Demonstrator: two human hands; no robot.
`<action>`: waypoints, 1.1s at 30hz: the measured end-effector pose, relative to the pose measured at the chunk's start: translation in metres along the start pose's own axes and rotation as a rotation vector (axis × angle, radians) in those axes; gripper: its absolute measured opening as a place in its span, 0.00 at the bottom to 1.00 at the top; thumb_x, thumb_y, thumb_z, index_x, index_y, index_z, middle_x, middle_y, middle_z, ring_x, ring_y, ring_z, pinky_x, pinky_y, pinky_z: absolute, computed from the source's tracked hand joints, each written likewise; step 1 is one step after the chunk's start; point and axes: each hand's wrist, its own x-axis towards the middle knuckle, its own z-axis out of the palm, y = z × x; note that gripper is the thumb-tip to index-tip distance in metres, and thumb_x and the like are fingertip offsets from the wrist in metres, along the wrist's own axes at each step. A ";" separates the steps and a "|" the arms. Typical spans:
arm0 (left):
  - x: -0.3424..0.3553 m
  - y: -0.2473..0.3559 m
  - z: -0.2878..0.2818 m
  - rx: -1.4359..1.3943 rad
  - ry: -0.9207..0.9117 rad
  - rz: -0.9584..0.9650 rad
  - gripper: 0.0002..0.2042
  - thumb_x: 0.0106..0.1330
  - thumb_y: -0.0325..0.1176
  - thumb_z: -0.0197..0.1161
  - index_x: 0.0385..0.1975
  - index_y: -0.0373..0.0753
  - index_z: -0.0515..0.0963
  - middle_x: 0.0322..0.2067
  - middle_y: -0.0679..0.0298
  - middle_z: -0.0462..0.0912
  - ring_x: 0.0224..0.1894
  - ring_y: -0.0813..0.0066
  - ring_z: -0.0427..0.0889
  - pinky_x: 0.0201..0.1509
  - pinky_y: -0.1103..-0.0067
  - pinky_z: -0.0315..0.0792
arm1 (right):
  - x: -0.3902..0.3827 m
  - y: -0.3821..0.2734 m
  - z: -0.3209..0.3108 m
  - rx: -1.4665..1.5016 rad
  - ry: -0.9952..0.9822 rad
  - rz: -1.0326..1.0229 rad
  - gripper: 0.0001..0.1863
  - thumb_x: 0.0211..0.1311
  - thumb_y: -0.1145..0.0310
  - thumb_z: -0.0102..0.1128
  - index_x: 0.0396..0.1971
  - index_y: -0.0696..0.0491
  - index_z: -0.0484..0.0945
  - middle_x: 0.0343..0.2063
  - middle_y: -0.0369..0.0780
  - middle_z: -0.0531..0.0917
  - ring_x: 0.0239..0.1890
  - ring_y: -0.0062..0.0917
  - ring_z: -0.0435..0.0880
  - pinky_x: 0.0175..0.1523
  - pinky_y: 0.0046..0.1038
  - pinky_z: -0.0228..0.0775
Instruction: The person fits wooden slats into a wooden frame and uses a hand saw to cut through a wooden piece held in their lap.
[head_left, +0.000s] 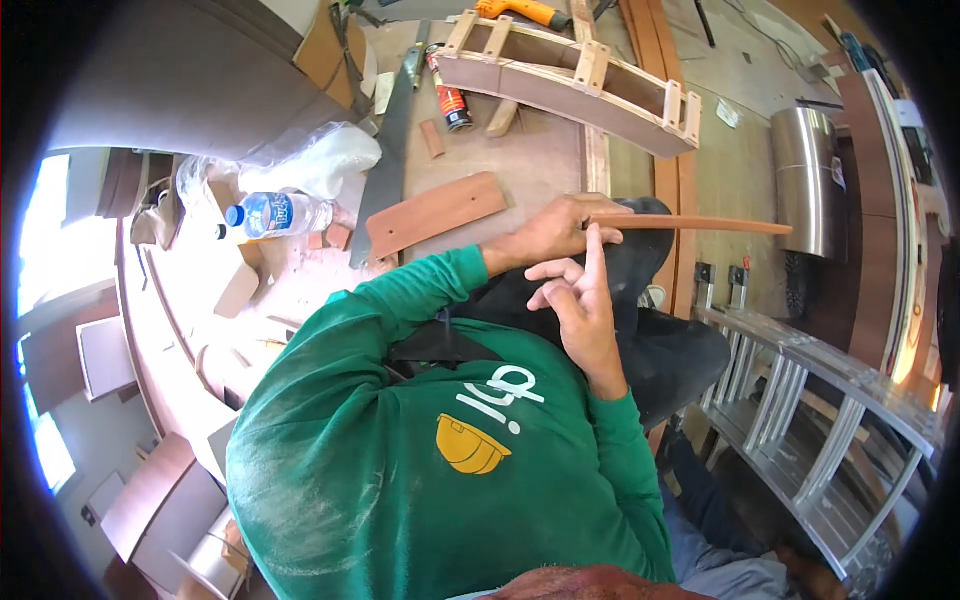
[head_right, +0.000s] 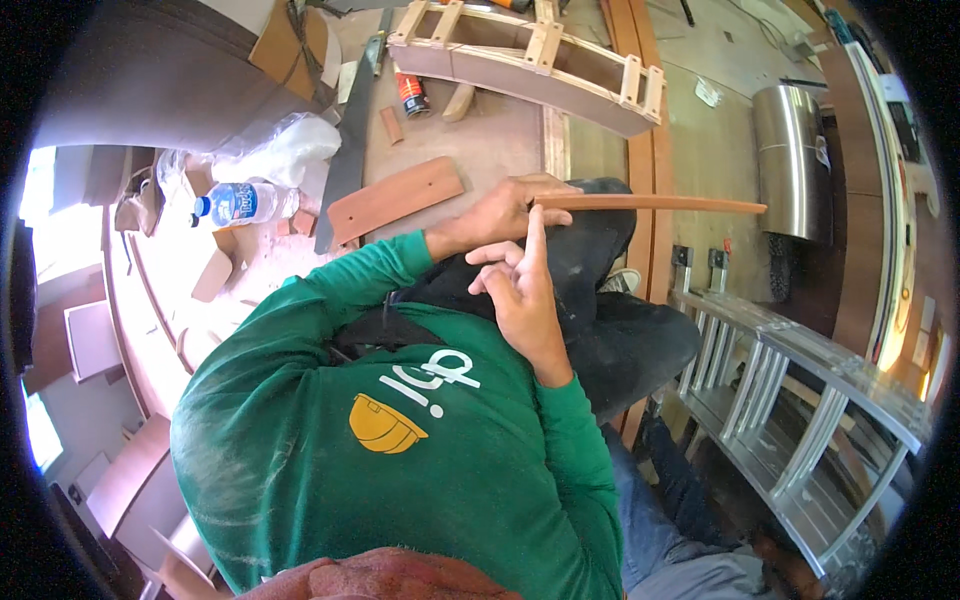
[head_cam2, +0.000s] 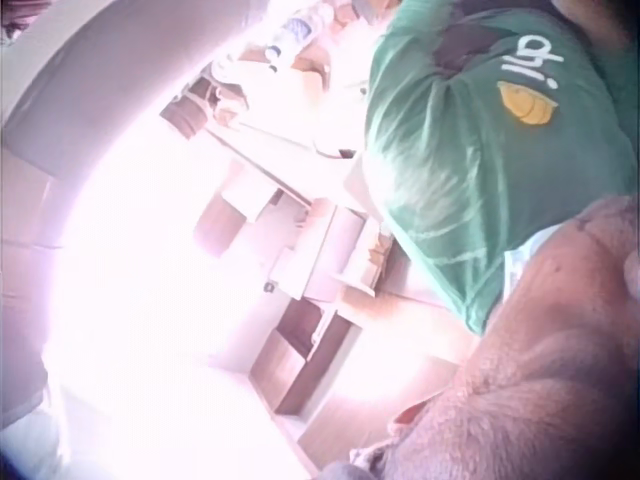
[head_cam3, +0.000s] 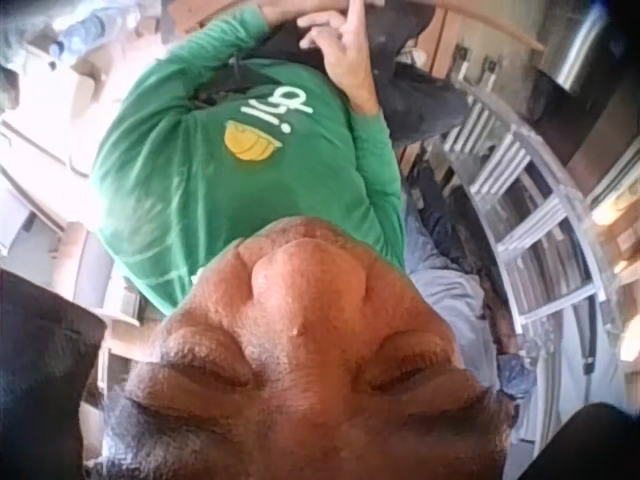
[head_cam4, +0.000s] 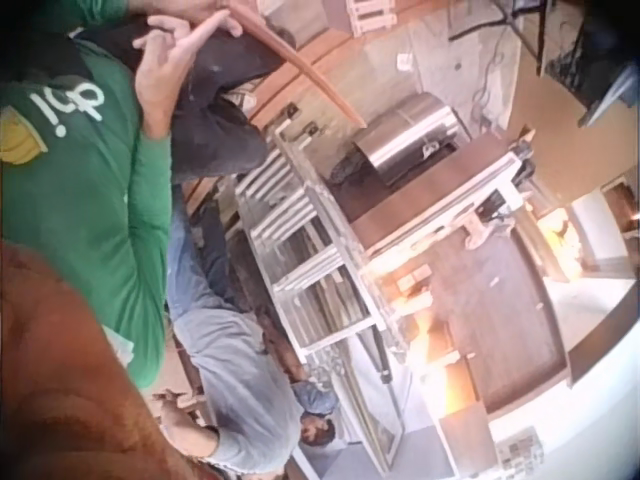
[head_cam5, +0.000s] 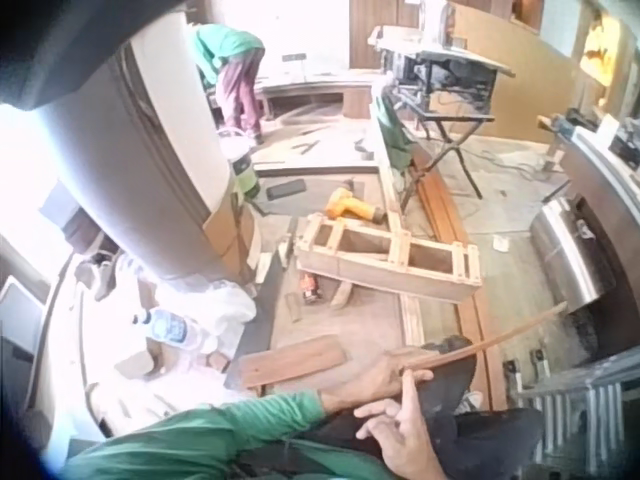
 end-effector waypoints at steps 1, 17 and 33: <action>-0.001 -0.003 0.002 -0.002 0.011 0.029 0.20 0.68 0.37 0.73 0.57 0.37 0.84 0.54 0.51 0.86 0.57 0.51 0.85 0.63 0.64 0.78 | -0.002 0.002 0.000 -0.014 -0.006 0.010 0.51 0.70 0.80 0.51 0.82 0.55 0.26 0.45 0.48 0.84 0.35 0.24 0.84 0.46 0.25 0.79; -0.010 0.012 -0.040 0.188 -0.171 -0.142 0.26 0.71 0.47 0.70 0.63 0.38 0.79 0.59 0.51 0.84 0.62 0.49 0.82 0.66 0.61 0.74 | 0.074 -0.051 -0.135 -1.555 -0.015 -0.434 0.16 0.67 0.55 0.68 0.46 0.50 0.80 0.42 0.38 0.82 0.53 0.38 0.79 0.66 0.52 0.60; -0.070 -0.018 -0.128 0.655 -0.317 -0.055 0.17 0.70 0.43 0.68 0.52 0.40 0.81 0.42 0.54 0.75 0.46 0.50 0.79 0.51 0.60 0.74 | 0.090 -0.059 -0.134 -1.471 -0.317 -0.616 0.27 0.62 0.39 0.67 0.34 0.51 0.80 0.36 0.39 0.82 0.47 0.39 0.79 0.62 0.47 0.60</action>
